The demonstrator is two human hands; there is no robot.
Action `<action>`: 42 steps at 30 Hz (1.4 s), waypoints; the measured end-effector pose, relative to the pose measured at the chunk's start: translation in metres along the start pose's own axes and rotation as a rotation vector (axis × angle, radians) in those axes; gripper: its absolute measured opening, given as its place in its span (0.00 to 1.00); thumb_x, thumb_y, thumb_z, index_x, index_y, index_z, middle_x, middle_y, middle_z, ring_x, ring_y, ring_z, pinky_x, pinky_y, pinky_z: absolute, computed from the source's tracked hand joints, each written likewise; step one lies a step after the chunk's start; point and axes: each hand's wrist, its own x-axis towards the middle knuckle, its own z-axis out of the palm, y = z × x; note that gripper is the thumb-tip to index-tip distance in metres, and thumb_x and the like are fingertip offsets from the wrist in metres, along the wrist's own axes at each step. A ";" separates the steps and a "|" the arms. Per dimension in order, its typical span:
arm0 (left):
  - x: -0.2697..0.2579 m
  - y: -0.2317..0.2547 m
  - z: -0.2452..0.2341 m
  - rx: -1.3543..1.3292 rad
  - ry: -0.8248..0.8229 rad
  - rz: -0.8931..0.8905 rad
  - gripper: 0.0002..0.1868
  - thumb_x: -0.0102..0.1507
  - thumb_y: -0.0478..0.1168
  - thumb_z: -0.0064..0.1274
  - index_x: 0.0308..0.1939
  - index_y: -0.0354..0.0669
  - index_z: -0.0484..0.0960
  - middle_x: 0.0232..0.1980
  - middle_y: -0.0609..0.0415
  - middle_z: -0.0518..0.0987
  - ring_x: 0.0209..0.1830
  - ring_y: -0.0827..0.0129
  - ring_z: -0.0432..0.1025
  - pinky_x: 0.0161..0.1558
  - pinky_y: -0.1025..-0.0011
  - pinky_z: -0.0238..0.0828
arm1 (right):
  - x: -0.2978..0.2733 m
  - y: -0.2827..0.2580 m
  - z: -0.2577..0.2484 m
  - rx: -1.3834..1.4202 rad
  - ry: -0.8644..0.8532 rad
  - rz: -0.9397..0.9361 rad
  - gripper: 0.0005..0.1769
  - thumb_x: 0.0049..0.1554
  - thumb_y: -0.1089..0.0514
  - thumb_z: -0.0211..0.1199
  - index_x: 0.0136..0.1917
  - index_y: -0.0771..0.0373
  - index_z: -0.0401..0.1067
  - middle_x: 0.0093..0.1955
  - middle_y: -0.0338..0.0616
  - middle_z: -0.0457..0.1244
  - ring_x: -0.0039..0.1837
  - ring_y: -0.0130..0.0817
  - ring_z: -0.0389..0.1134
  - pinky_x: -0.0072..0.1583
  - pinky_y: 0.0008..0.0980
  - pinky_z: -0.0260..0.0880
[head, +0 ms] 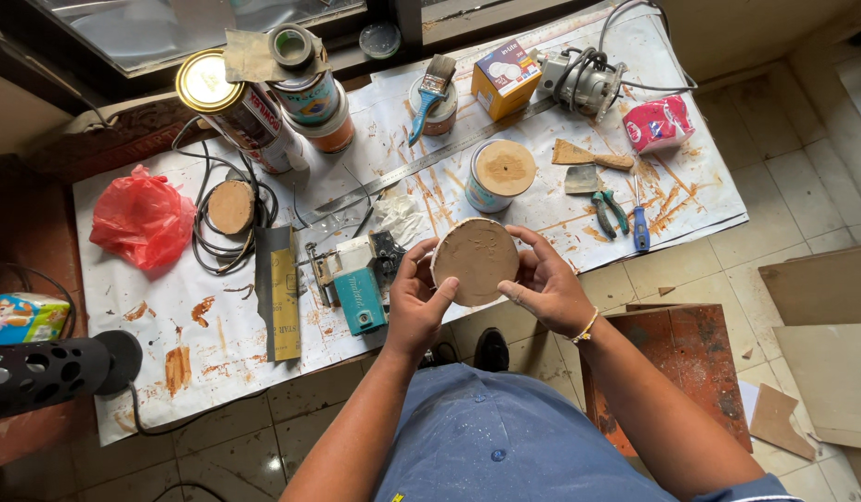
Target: The person cuts a small piece of wood using a jigsaw on the floor, then moves to a workbench and uses a sander to smooth the edges of a circular wood piece.
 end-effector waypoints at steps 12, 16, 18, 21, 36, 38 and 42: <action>0.002 0.001 0.018 0.101 -0.123 -0.035 0.28 0.61 0.36 0.61 0.65 0.39 0.74 0.50 0.41 0.81 0.46 0.62 0.75 0.42 0.61 0.81 | 0.006 -0.032 0.029 -0.733 -0.012 -0.447 0.74 0.26 0.51 0.86 0.78 0.71 0.51 0.70 0.62 0.55 0.74 0.60 0.56 0.75 0.52 0.56; 0.001 -0.034 0.007 -0.105 -0.350 -0.183 0.39 0.66 0.54 0.51 0.76 0.40 0.60 0.67 0.25 0.66 0.63 0.39 0.64 0.56 0.42 0.72 | 0.001 -0.023 0.030 -0.581 0.028 -0.399 0.74 0.25 0.47 0.88 0.77 0.67 0.54 0.66 0.55 0.58 0.67 0.51 0.63 0.67 0.44 0.66; -0.002 -0.024 0.018 -0.146 -0.352 -0.239 0.41 0.65 0.55 0.53 0.78 0.45 0.56 0.71 0.31 0.62 0.67 0.40 0.62 0.58 0.44 0.71 | 0.000 -0.025 0.031 -0.543 -0.006 -0.362 0.73 0.26 0.50 0.88 0.78 0.66 0.52 0.67 0.55 0.58 0.66 0.50 0.64 0.65 0.44 0.68; 0.000 0.000 0.028 -0.099 -0.332 -0.320 0.48 0.62 0.54 0.58 0.80 0.50 0.51 0.76 0.33 0.56 0.70 0.38 0.60 0.59 0.46 0.71 | -0.001 -0.009 0.031 -0.581 -0.069 -0.319 0.74 0.32 0.49 0.85 0.81 0.66 0.45 0.74 0.62 0.52 0.71 0.61 0.56 0.68 0.54 0.60; -0.003 -0.104 -0.036 0.532 -0.198 -0.747 0.39 0.63 0.59 0.60 0.76 0.59 0.65 0.72 0.41 0.71 0.71 0.49 0.67 0.67 0.55 0.68 | 0.005 0.170 -0.004 -0.788 -0.006 -0.010 0.69 0.33 0.45 0.85 0.80 0.54 0.50 0.75 0.56 0.54 0.76 0.59 0.57 0.76 0.52 0.58; -0.002 -0.106 -0.040 0.580 -0.184 -0.756 0.37 0.64 0.58 0.60 0.75 0.57 0.68 0.71 0.42 0.72 0.70 0.51 0.69 0.65 0.56 0.70 | 0.004 0.180 -0.007 -0.834 0.020 0.007 0.69 0.33 0.40 0.85 0.80 0.54 0.51 0.75 0.55 0.55 0.77 0.56 0.57 0.76 0.50 0.59; -0.009 -0.115 -0.044 0.541 -0.144 -0.747 0.35 0.64 0.56 0.60 0.73 0.55 0.70 0.71 0.38 0.72 0.69 0.45 0.69 0.63 0.53 0.71 | -0.003 0.173 -0.002 -0.852 0.025 0.003 0.68 0.35 0.40 0.84 0.80 0.55 0.50 0.74 0.56 0.54 0.77 0.56 0.55 0.76 0.50 0.59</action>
